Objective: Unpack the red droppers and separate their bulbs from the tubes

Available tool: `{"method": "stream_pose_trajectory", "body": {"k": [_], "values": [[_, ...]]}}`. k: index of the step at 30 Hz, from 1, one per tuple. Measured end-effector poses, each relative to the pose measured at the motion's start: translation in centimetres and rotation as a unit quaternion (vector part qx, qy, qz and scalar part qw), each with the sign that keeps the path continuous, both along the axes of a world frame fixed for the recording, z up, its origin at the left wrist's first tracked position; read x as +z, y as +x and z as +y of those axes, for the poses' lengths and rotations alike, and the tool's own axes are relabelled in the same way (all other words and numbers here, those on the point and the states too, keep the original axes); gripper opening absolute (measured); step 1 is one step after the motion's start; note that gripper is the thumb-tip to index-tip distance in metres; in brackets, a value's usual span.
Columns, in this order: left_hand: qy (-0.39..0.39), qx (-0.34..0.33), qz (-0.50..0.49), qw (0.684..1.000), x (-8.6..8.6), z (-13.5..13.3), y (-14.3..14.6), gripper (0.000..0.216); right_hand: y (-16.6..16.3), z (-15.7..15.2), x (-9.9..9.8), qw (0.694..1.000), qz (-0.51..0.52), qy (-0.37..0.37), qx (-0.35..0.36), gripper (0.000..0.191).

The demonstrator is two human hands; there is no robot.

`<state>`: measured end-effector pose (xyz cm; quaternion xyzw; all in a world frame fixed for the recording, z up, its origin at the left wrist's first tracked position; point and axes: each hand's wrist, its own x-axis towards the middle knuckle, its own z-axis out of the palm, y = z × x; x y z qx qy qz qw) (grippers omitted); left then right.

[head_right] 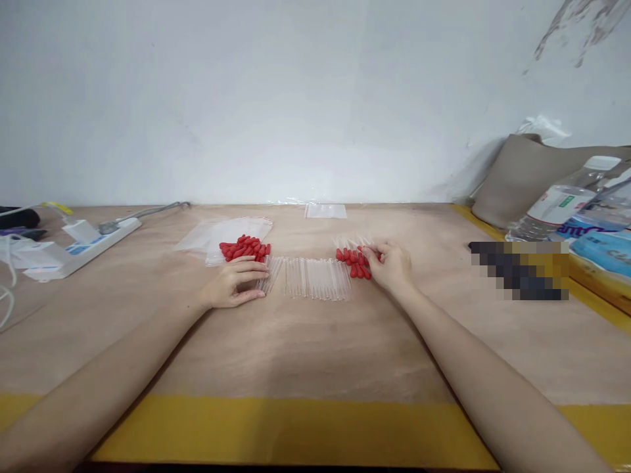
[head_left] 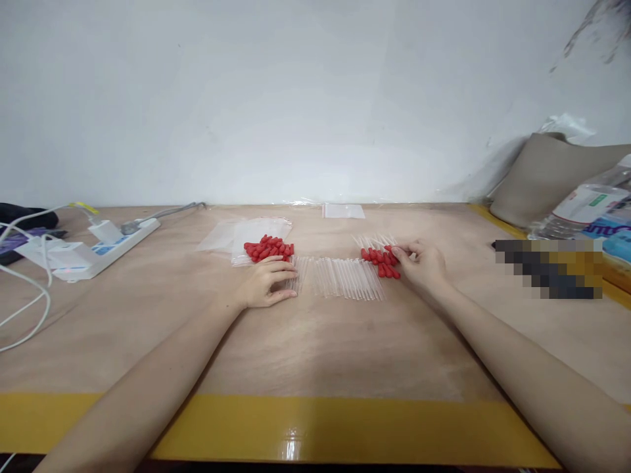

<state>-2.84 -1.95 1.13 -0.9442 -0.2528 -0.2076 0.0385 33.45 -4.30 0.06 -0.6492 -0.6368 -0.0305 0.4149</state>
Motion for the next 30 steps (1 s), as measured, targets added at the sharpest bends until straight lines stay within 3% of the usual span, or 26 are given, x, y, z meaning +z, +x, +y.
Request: {"method": "stream_pose_trajectory", "body": {"k": [5,10,17,20,26,30], "values": [[0.025,0.018,-0.020,0.999,0.4,-0.6,0.6,0.033,-2.8,-1.8,1.0,0.995,0.051,0.067,0.058,0.026],[0.105,0.069,-0.135,0.983,0.9,-2.0,2.6,0.034,-6.1,-3.1,0.6,0.975,0.043,0.092,0.198,0.020],[0.170,0.038,-0.092,0.980,-0.3,-2.8,6.0,0.018,-9.1,-4.2,0.1,0.954,0.098,0.021,0.284,0.017],[0.203,0.031,-0.079,0.975,-0.6,-2.7,6.6,0.016,-8.9,-4.1,0.4,0.951,0.103,-0.020,0.290,0.021],[0.292,0.021,-0.052,0.955,-0.4,-3.3,7.4,0.012,-9.5,-4.6,1.1,0.963,-0.083,-0.005,0.256,0.023],[0.301,0.027,-0.015,0.953,-0.4,-3.6,7.7,0.012,-10.1,-5.1,1.8,0.959,-0.156,-0.051,0.232,0.022]]}}
